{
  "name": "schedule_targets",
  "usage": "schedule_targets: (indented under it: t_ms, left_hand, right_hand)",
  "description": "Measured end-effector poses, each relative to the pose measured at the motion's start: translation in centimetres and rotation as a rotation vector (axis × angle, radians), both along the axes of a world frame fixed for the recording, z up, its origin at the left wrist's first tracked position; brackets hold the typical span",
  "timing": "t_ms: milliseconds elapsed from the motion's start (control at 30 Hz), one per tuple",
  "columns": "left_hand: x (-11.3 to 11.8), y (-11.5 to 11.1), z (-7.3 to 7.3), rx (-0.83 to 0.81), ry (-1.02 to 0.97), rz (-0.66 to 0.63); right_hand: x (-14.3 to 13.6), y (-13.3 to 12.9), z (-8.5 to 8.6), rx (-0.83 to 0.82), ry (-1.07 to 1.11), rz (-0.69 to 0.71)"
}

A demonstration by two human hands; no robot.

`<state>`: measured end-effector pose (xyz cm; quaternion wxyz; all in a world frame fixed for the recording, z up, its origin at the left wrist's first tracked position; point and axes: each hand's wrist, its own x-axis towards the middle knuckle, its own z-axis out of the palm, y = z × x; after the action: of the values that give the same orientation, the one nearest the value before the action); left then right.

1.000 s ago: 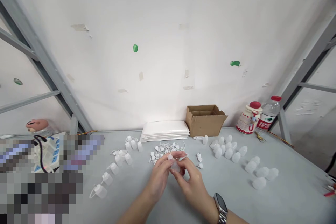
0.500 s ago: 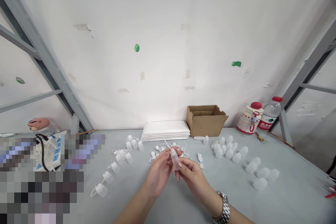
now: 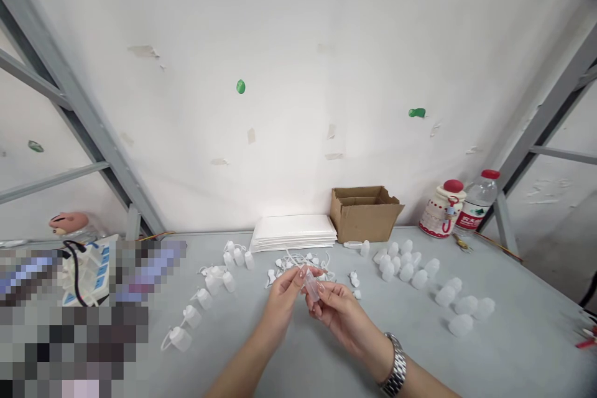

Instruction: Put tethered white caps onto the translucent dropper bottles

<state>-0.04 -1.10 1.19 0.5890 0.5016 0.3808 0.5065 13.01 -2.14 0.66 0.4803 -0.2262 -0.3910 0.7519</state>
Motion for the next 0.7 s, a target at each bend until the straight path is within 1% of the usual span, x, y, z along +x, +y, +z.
schedule_targets:
  t_ms: [67,133,200,233,300,400,467,600,700]
  left_hand:
    - [0.0,0.1,-0.2,0.008,-0.026,-0.010]
    - [0.0,0.2,-0.3,0.016,-0.048,-0.007]
    - [-0.1,0.3,-0.3,0.010,-0.050,0.017]
    - [-0.1,0.3,-0.3,0.005,-0.052,0.033]
    - [-0.3,0.3,-0.1,-0.011,-0.068,0.036]
    - [-0.4,0.2,0.2,-0.050,-0.118,-0.086]
    - [-0.5,0.0,0.5,-0.084,-0.173,-0.159]
    - [-0.6,-0.3,0.8,-0.142,-0.302,-0.190]
    - [-0.5,-0.4,0.9,-0.191,-0.357,-0.200]
  right_hand:
    - [0.1,0.3,0.0,0.020,-0.058,-0.058]
    - [0.2,0.6,-0.1,0.066,-0.148,-0.163]
    - [0.2,0.8,-0.1,0.112,-0.230,-0.255]
    - [0.1,0.8,-0.1,0.130,-0.258,-0.279]
    - [0.1,0.7,-0.1,0.156,-0.277,-0.250]
    - [0.2,0.3,0.2,0.215,-0.251,-0.086]
    - [0.3,0.1,0.4,0.256,-0.245,-0.033]
    - [0.3,0.0,0.5,0.291,-0.263,-0.091]
    - [0.2,-0.1,0.3,0.300,-0.257,-0.091]
